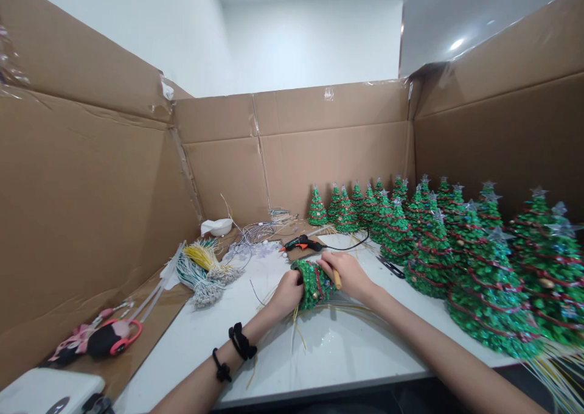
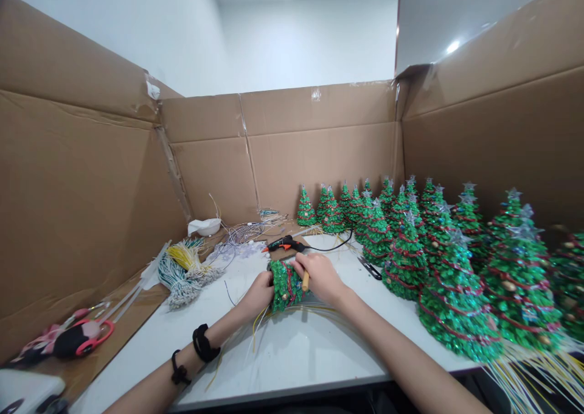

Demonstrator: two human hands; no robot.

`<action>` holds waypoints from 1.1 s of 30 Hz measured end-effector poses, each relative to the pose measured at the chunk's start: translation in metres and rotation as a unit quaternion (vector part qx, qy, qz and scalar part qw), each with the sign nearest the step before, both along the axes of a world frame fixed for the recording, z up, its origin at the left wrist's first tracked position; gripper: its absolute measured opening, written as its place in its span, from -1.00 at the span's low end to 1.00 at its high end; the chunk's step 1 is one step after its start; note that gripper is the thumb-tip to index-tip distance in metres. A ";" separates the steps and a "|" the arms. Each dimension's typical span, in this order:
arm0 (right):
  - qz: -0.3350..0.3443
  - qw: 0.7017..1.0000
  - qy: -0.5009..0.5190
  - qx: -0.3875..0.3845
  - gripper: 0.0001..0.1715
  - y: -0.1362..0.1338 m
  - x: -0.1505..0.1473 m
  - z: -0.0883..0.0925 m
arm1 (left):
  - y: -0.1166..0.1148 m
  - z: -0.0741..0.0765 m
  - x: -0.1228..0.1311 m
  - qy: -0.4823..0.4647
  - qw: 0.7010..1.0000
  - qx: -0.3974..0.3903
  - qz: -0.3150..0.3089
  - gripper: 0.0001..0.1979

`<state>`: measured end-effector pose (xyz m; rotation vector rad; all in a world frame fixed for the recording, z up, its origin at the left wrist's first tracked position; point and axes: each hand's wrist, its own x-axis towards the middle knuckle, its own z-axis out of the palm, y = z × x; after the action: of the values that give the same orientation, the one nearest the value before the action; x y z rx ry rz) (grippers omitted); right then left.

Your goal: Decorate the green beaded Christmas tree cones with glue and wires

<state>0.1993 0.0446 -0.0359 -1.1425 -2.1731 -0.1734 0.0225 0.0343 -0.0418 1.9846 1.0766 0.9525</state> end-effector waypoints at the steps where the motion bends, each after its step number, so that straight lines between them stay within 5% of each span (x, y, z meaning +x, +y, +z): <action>1: 0.003 1.000 0.001 -0.001 -0.61 0.000 0.000 0.000 | 0.000 0.000 0.000 -0.005 1.000 -0.001 0.000 -0.77; 9: 0.016 1.000 0.002 -0.005 -0.58 0.001 -0.001 -0.001 | 0.000 -0.005 0.001 0.005 0.998 0.045 0.034 -0.75; 17: 0.021 0.999 0.041 -0.007 -0.55 0.003 0.004 0.004 | -0.003 -0.003 0.004 -0.040 0.999 0.004 0.018 -0.79; 25: -0.057 0.996 -0.029 -0.069 -0.74 0.090 -0.014 0.021 | -0.007 -0.001 0.007 -0.075 0.997 -0.021 0.008 -0.81; 33: -0.093 0.984 -0.057 -0.142 -0.42 0.128 -0.047 -0.001 | -0.001 -0.002 0.006 -0.078 0.997 -0.025 0.003 -0.81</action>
<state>0.1520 0.1729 -0.0374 -1.5325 -2.2401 -0.0087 0.0282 0.0329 -0.0438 1.8336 1.0109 1.0549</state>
